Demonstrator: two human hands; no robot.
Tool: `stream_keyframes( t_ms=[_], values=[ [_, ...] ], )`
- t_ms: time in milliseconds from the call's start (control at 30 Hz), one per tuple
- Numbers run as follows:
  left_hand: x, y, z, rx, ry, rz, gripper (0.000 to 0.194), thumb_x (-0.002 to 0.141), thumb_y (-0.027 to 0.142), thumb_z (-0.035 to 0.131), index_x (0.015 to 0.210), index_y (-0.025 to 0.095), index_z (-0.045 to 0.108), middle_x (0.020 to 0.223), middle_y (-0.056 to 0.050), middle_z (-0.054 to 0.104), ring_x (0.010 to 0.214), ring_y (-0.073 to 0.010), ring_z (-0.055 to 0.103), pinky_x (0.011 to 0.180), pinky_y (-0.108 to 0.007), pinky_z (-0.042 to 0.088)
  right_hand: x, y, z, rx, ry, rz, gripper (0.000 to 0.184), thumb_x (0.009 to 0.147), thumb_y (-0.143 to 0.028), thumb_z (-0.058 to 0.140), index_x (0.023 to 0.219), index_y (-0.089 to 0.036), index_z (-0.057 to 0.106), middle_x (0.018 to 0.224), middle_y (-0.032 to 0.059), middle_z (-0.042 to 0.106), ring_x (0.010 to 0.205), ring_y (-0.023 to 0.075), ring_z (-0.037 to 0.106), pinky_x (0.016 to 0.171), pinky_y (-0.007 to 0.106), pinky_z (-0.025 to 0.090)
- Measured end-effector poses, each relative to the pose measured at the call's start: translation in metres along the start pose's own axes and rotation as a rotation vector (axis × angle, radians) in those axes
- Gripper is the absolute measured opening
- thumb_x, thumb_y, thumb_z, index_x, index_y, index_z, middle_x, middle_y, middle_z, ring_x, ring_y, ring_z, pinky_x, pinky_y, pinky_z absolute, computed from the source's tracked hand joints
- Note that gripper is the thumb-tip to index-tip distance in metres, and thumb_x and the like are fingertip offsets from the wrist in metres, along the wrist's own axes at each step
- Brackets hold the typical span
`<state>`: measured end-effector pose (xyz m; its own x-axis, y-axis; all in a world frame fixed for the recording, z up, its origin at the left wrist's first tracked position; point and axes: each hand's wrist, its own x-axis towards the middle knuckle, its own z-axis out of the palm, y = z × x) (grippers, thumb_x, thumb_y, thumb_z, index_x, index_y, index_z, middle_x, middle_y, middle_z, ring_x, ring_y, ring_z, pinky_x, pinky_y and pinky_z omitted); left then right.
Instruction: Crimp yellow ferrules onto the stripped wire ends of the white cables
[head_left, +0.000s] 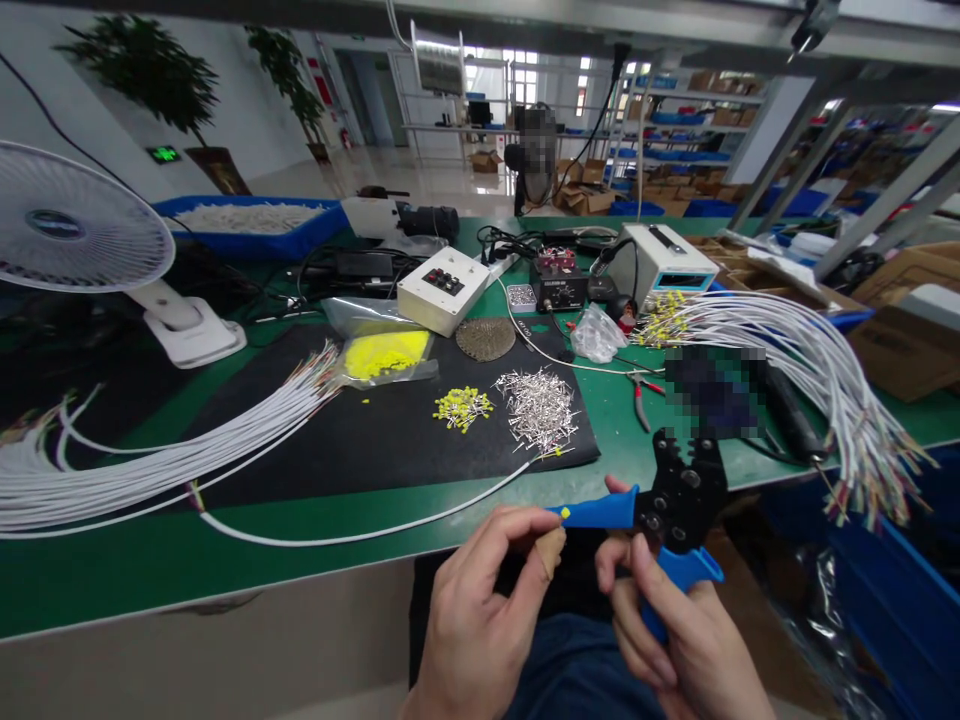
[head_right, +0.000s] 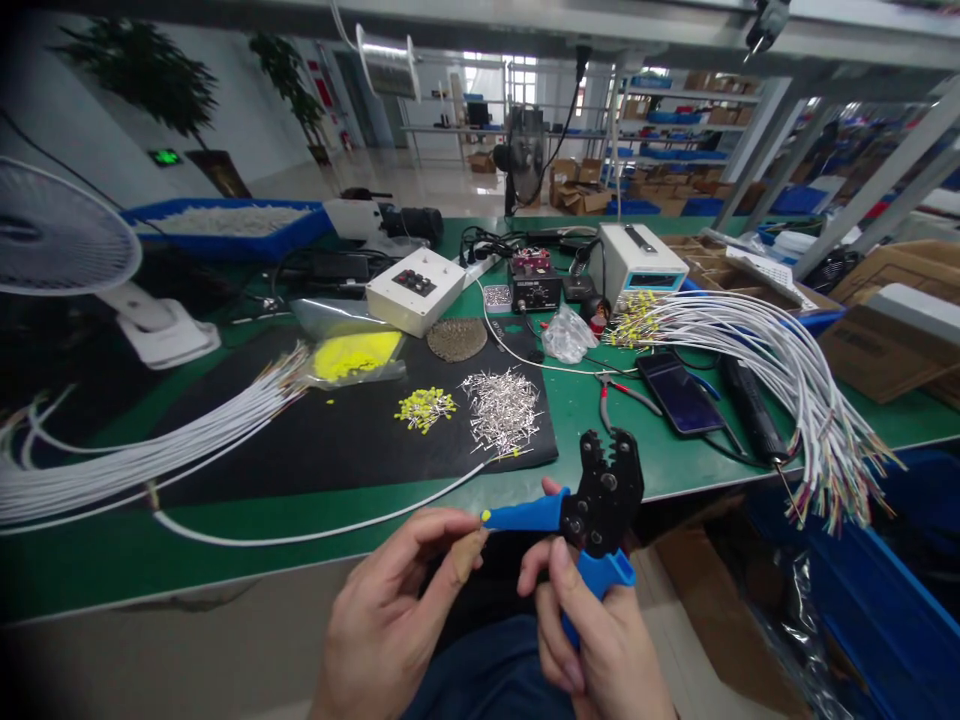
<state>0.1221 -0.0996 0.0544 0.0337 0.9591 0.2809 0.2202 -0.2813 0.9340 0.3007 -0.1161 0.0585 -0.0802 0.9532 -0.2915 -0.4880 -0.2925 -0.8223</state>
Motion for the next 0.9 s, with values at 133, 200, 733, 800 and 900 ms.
stream_keyframes(
  t_ms=[133, 200, 733, 800, 900],
  values=[
    [0.000, 0.003, 0.003, -0.014, -0.015, 0.025, 0.030, 0.100, 0.013, 0.067, 0.121, 0.035, 0.070, 0.112, 0.005, 0.072, 0.100, -0.0100, 0.071, 0.089, -0.016, 0.055, -0.001, -0.001, 0.003, -0.025, 0.009, -0.021, 0.073, 0.101, -0.044, 0.064, 0.160, -0.041, 0.020, 0.093, 0.0000, 0.065, 0.037, -0.0024, 0.022, 0.035, 0.013, 0.022],
    [0.000, 0.006, 0.004, -0.011, -0.024, 0.071, 0.030, 0.098, 0.011, 0.068, 0.117, 0.033, 0.071, 0.108, 0.004, 0.073, 0.098, -0.0099, 0.071, 0.088, -0.015, 0.055, -0.003, -0.003, 0.006, -0.072, 0.048, -0.045, 0.079, 0.098, -0.042, 0.070, 0.159, -0.041, 0.021, 0.097, 0.0007, 0.066, 0.039, -0.0028, 0.023, 0.036, 0.013, 0.021],
    [-0.006, 0.012, 0.014, 0.056, -0.089, 0.300, 0.028, 0.094, -0.001, 0.066, 0.114, 0.018, 0.069, 0.100, -0.005, 0.069, 0.092, -0.0123, 0.068, 0.083, -0.019, 0.054, -0.011, -0.013, 0.018, -0.147, 0.132, -0.037, 0.100, 0.083, -0.041, 0.086, 0.158, -0.040, 0.021, 0.094, -0.0011, 0.066, 0.041, -0.0014, 0.026, 0.037, 0.014, 0.019],
    [-0.006, 0.012, 0.014, 0.057, -0.078, 0.289, 0.024, 0.095, 0.001, 0.066, 0.110, 0.019, 0.068, 0.098, -0.004, 0.068, 0.091, -0.0116, 0.068, 0.082, -0.018, 0.054, -0.011, -0.013, 0.018, -0.153, 0.125, -0.044, 0.100, 0.083, -0.041, 0.086, 0.158, -0.041, 0.020, 0.094, -0.0011, 0.066, 0.041, -0.0011, 0.026, 0.037, 0.014, 0.019],
    [-0.007, 0.013, 0.009, 0.059, -0.108, 0.276, 0.021, 0.097, 0.003, 0.063, 0.110, 0.019, 0.067, 0.099, -0.003, 0.067, 0.091, -0.0107, 0.067, 0.083, -0.018, 0.052, -0.012, -0.011, 0.014, -0.156, 0.111, -0.038, 0.097, 0.083, -0.041, 0.086, 0.157, -0.042, 0.023, 0.094, -0.0019, 0.066, 0.041, -0.0014, 0.026, 0.038, 0.014, 0.019]
  ],
)
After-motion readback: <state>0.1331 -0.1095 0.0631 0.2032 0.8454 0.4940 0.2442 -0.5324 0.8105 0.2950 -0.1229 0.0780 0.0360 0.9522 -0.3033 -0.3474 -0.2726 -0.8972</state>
